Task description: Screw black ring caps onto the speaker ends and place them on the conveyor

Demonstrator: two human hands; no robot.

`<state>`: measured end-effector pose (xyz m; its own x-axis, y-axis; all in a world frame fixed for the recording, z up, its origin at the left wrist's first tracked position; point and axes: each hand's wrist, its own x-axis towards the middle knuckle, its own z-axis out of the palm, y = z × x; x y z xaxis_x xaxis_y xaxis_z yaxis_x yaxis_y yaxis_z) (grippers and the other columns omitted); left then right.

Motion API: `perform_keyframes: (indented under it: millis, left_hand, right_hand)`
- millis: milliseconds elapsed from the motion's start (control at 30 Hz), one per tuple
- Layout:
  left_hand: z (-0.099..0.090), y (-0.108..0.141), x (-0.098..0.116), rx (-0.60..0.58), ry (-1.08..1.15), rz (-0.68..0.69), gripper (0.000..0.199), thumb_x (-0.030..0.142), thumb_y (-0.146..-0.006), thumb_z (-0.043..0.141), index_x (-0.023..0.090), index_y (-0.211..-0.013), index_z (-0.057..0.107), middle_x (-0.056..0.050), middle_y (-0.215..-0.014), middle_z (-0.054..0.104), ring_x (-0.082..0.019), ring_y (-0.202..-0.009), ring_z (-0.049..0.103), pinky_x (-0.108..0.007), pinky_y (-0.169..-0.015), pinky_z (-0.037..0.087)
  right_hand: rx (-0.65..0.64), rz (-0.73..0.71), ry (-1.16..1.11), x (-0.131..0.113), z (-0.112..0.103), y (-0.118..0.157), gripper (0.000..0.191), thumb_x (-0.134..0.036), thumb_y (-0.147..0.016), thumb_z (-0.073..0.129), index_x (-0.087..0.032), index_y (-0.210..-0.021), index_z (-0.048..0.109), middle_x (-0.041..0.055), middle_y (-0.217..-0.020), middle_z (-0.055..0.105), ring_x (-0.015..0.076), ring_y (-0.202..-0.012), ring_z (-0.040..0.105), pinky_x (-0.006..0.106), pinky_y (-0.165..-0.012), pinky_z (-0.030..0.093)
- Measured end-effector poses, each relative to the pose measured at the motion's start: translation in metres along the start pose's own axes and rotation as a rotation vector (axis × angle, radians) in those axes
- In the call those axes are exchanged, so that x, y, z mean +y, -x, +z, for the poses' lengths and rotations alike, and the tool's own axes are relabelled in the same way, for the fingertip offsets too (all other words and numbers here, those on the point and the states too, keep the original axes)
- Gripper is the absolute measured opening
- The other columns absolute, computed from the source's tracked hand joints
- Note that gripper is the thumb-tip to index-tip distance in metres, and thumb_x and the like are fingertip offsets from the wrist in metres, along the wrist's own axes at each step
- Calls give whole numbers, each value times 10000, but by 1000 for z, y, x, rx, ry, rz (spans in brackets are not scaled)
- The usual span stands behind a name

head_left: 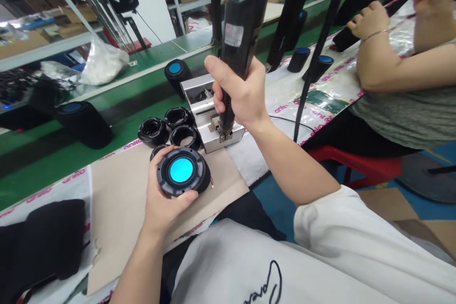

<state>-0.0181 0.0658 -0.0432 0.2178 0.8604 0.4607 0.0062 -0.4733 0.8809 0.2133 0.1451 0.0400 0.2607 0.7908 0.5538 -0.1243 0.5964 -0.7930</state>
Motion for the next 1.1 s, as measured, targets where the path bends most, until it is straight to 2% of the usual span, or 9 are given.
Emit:
perform_keyframes:
  millis: [200, 400, 633, 733, 800, 900, 967, 1033, 1100]
  left_hand:
    - [-2, 1, 0, 9, -23, -13, 887, 518, -668, 1006, 263, -1435, 639, -71, -1353, 712, -223, -1180, 734, -284, -1001, 578]
    - [-1, 2, 0, 19, -22, -33, 896, 516, -659, 1009, 254, -1430, 634, -78, -1357, 711, -231, -1174, 734, -298, -988, 582]
    - [-1, 1, -1, 27, -34, -26, 898, 520, -651, 1010, 243, -1419, 636, -84, -1357, 707, -233, -1178, 732, -300, -993, 581]
    - [-1, 2, -1, 23, -32, -27, 893, 531, -665, 1000, 234, -1420, 627, -91, -1340, 713, -237, -1154, 742, -311, -973, 592]
    - [0, 2, -1, 22, -30, -26, 899, 531, -659, 1003, 232, -1416, 623, -93, -1339, 714, -241, -1157, 743, -316, -977, 593]
    - [1, 1, 0, 25, -40, -17, 894, 554, -666, 992, 226, -1406, 613, -102, -1347, 710, -256, -1182, 739, -332, -997, 590]
    - [2, 0, 1, 23, -51, -12, 890, 593, -678, 971, 219, -1395, 599, -110, -1324, 713, -271, -1166, 744, -354, -982, 599]
    - [3, -1, 2, 10, -55, -11, 894, 630, -685, 952, 222, -1387, 579, -114, -1288, 717, -286, -1132, 751, -380, -955, 610]
    - [3, -2, 2, 4, -48, -21, 902, 654, -687, 943, 235, -1387, 561, -116, -1279, 708, -305, -1138, 742, -411, -957, 610]
  right_hand:
    - [-39, 63, -15, -13, 1, 16, 536, -649, -888, 823, -234, -753, 512, -94, -492, 475, 91, -345, 418, 268, -331, 293]
    - [98, -71, -43, -12, 2, 5, 579, -697, -794, 884, -244, -780, 525, -102, -513, 493, 92, -355, 440, 296, -329, 319]
    - [0, -10, 17, -1, -1, 7, 615, -778, -845, 793, -244, -835, 489, -120, -520, 485, 75, -378, 416, 283, -369, 302]
    - [-38, 46, -15, -9, -2, 15, 566, -703, -853, 835, -236, -826, 516, -109, -515, 505, 88, -368, 423, 292, -363, 307]
    - [-23, 63, -38, -21, 1, 17, 529, -615, -865, 858, -232, -750, 512, -91, -502, 497, 101, -351, 422, 311, -346, 300]
    - [54, -65, -157, -46, 16, 10, 389, -462, -897, 828, -230, -754, 551, -86, -526, 487, 99, -359, 403, 316, -340, 277]
    - [-21, -148, -310, -66, 32, 3, 328, -513, -932, 756, -230, -888, 595, -94, -553, 491, 102, -391, 412, 286, -367, 312]
    - [-162, -108, -403, -85, 52, -2, 461, -676, -992, 581, -223, -906, 579, -89, -567, 483, 102, -424, 438, 259, -418, 392]
    - [-268, 41, -326, -102, 74, -2, 619, -782, -1012, 363, -231, -774, 515, -74, -551, 467, 91, -417, 441, 247, -443, 435]
